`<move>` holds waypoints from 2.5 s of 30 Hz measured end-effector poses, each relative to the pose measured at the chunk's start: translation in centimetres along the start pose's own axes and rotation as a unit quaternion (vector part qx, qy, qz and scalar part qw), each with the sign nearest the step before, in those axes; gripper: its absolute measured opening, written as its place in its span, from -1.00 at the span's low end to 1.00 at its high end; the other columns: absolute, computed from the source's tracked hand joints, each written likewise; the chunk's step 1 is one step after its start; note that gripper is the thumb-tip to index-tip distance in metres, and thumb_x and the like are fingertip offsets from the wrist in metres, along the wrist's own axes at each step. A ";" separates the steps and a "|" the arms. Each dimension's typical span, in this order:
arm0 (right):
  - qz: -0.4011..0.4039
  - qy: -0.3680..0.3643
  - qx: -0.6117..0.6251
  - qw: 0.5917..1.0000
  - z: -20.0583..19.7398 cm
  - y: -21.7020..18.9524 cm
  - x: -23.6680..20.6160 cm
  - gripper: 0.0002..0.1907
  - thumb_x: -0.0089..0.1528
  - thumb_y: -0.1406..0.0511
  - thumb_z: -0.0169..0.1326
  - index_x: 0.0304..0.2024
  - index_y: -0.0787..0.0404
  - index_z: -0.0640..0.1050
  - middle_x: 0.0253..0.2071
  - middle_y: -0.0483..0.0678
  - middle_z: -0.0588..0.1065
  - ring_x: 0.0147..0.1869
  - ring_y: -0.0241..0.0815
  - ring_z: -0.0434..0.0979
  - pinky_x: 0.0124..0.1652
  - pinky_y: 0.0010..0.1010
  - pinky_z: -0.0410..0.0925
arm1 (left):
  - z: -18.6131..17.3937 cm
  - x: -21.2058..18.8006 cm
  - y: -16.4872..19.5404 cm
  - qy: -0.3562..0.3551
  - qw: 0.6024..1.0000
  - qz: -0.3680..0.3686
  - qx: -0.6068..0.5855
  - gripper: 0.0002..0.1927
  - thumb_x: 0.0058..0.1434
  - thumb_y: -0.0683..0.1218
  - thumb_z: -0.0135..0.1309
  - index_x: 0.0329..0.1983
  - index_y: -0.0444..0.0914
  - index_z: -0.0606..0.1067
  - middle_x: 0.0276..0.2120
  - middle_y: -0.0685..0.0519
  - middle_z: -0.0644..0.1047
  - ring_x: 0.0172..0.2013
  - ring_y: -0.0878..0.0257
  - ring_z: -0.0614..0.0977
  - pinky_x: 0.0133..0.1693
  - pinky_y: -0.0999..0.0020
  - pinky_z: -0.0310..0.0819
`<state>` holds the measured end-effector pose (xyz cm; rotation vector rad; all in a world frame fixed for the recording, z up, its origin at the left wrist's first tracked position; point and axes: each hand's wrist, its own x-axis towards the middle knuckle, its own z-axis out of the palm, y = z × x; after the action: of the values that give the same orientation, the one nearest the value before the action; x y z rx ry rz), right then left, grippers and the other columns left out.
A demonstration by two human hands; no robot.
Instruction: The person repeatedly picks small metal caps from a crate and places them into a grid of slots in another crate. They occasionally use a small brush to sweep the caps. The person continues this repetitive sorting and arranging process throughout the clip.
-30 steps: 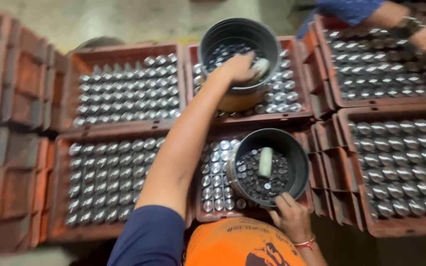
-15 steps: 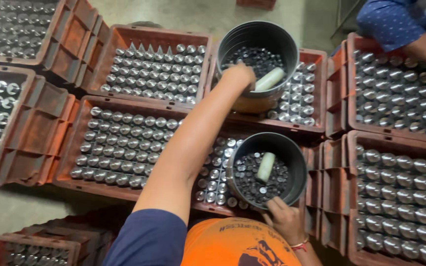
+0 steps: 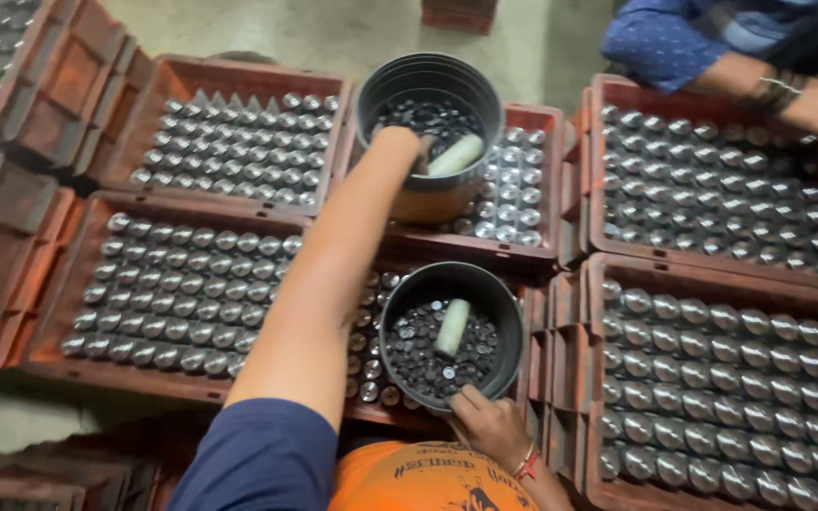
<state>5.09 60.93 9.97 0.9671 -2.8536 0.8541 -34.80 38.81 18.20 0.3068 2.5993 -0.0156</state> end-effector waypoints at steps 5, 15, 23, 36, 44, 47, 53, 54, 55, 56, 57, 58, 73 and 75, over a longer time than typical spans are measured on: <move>-0.034 0.041 0.016 0.998 -0.1 1.1 -0.3 -0.76 0.11 0.24 0.28 -0.36 0.16 0.47 -0.39 -0.06 0.42 -0.58 -0.05 0.49 -0.58 -0.31 0.35 | -0.3 0.2 0.3 -0.053 0.998 0.023 -0.020 -0.38 0.10 0.13 0.27 0.27 0.08 0.44 0.36 -0.09 0.29 0.36 -0.15 0.28 0.28 -0.20 0.20; 0.002 0.008 0.052 0.999 -0.4 1.6 0.2 -0.69 0.09 0.22 0.32 -0.37 0.18 0.44 -0.41 -0.07 0.41 -0.53 -0.08 0.54 -0.57 -0.32 0.39 | 0.4 0.7 0.1 -0.036 0.998 0.035 -0.029 -0.51 0.05 0.09 0.28 0.04 -0.20 0.62 0.11 -0.22 0.53 0.16 -0.13 0.54 0.18 0.02 0.42; -0.012 0.024 0.033 0.999 -0.4 1.7 0.5 -0.69 0.09 0.23 0.35 -0.38 0.19 0.45 -0.44 -0.09 0.42 -0.53 -0.10 0.54 -0.57 -0.34 0.39 | -1.1 -2.6 0.3 0.208 0.968 -0.005 -0.142 -0.72 0.13 -0.08 0.22 -0.11 -0.28 0.65 -0.08 -0.38 0.56 -0.01 -0.25 0.60 0.05 0.00 0.50; 0.038 0.031 0.061 0.997 -2.8 -1.4 1.3 -0.78 0.06 0.32 0.28 -0.33 0.20 0.50 -0.34 0.00 0.48 -0.48 0.09 0.54 -0.52 -0.19 0.38 | -2.0 -1.9 -0.5 0.485 0.738 0.098 -0.459 -0.72 0.36 0.05 0.09 -0.25 -0.26 0.58 -0.40 -0.05 0.66 -0.45 0.06 0.66 -0.37 0.21 0.54; 0.066 0.046 0.047 0.996 -2.8 -2.4 1.7 -0.66 0.05 0.18 0.36 -0.27 0.21 0.56 -0.35 0.01 0.52 -0.40 0.09 0.59 -0.44 -0.20 0.43 | 4.5 -14.4 2.6 0.165 0.643 0.212 -0.717 -0.69 0.41 0.09 0.02 -0.10 -0.25 0.52 -0.45 0.13 0.51 -0.56 0.39 0.55 -0.62 0.48 0.38; 0.087 0.158 0.087 0.980 -3.8 -4.1 1.8 -0.66 0.09 0.21 0.31 -0.15 0.21 0.57 -0.20 -0.02 0.58 -0.22 -0.03 0.66 -0.25 -0.32 0.48 | 9.9 -20.9 3.3 0.085 0.653 0.203 -0.724 -0.65 0.43 0.12 -0.04 -0.12 -0.24 0.53 -0.50 0.15 0.50 -0.55 0.41 0.55 -0.65 0.50 0.37; 0.123 0.176 0.153 0.965 -7.2 -8.9 5.6 -0.61 0.14 0.37 0.23 0.03 0.29 0.57 -0.16 0.06 0.57 -0.14 -0.11 0.65 -0.13 -0.40 0.45 | 18.8 -29.7 1.6 -0.086 0.617 0.157 -0.766 -0.68 0.46 0.11 -0.04 -0.09 -0.23 0.49 -0.41 0.18 0.49 -0.50 0.44 0.49 -0.55 0.57 0.35; 0.094 0.147 0.161 0.971 -7.3 -9.5 7.4 -0.62 0.11 0.38 0.25 0.00 0.30 0.58 -0.16 0.07 0.57 -0.13 -0.10 0.64 -0.12 -0.39 0.44 | 19.7 -30.5 1.1 -0.088 0.594 0.165 -0.783 -0.67 0.48 0.10 -0.03 -0.07 -0.25 0.51 -0.39 0.16 0.51 -0.47 0.45 0.50 -0.49 0.58 0.39; 0.065 0.117 0.169 0.976 -7.1 -10.4 9.1 -0.63 0.08 0.40 0.26 -0.04 0.31 0.59 -0.17 0.08 0.58 -0.12 -0.09 0.63 -0.11 -0.39 0.43 | 20.5 -31.2 0.4 -0.091 0.569 0.171 -0.799 -0.67 0.50 0.10 -0.01 -0.05 -0.28 0.52 -0.37 0.13 0.53 -0.44 0.45 0.52 -0.43 0.59 0.44; 0.065 0.094 0.188 0.976 -6.6 -11.3 10.8 -0.66 0.08 0.40 0.27 -0.07 0.29 0.61 -0.19 0.06 0.59 -0.15 -0.11 0.64 -0.13 -0.40 0.44 | 21.1 -31.7 -0.6 -0.084 0.553 0.169 -0.812 -0.66 0.50 0.09 -0.01 -0.06 -0.29 0.51 -0.37 0.14 0.52 -0.45 0.44 0.53 -0.45 0.59 0.43; 0.064 0.070 0.207 0.974 -6.0 -12.3 12.5 -0.69 0.08 0.40 0.28 -0.11 0.28 0.63 -0.21 0.03 0.61 -0.17 -0.14 0.65 -0.15 -0.41 0.45 | 21.6 -32.0 -1.6 -0.077 0.537 0.166 -0.823 -0.65 0.50 0.09 -0.01 -0.06 -0.30 0.51 -0.37 0.14 0.51 -0.46 0.44 0.53 -0.46 0.59 0.42; 0.063 0.047 0.225 0.971 -5.3 -13.4 13.8 -0.72 0.08 0.40 0.30 -0.14 0.27 0.64 -0.23 0.01 0.62 -0.20 -0.16 0.67 -0.17 -0.42 0.46 | 22.0 -32.3 -2.7 -0.070 0.520 0.163 -0.835 -0.65 0.50 0.09 0.00 -0.06 -0.32 0.50 -0.37 0.15 0.50 -0.47 0.43 0.53 -0.47 0.58 0.41; 0.107 0.006 0.096 0.990 4.2 -14.9 30.2 -0.75 0.10 0.25 0.34 -0.24 0.23 0.63 -0.27 0.00 0.64 -0.21 -0.07 0.68 -0.18 -0.35 0.46 | 26.3 -31.8 -18.8 -0.112 0.427 0.030 -0.897 -0.71 0.42 0.10 -0.02 -0.10 -0.21 0.48 -0.43 0.14 0.44 -0.58 0.41 0.45 -0.67 0.56 0.20; 0.106 0.013 -0.001 0.994 5.0 -12.2 32.3 -0.72 0.10 0.26 0.32 -0.18 0.24 0.63 -0.30 0.05 0.60 -0.23 0.03 0.63 -0.21 -0.24 0.44 | 26.2 -31.0 -19.4 -0.123 0.478 0.089 -0.865 -0.66 0.46 0.11 -0.01 -0.09 -0.28 0.48 -0.41 0.12 0.45 -0.55 0.40 0.47 -0.64 0.55 0.24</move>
<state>-13.34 32.23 17.45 0.6539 -2.9727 0.8697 -0.06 11.43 10.05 -0.2228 1.0968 2.1763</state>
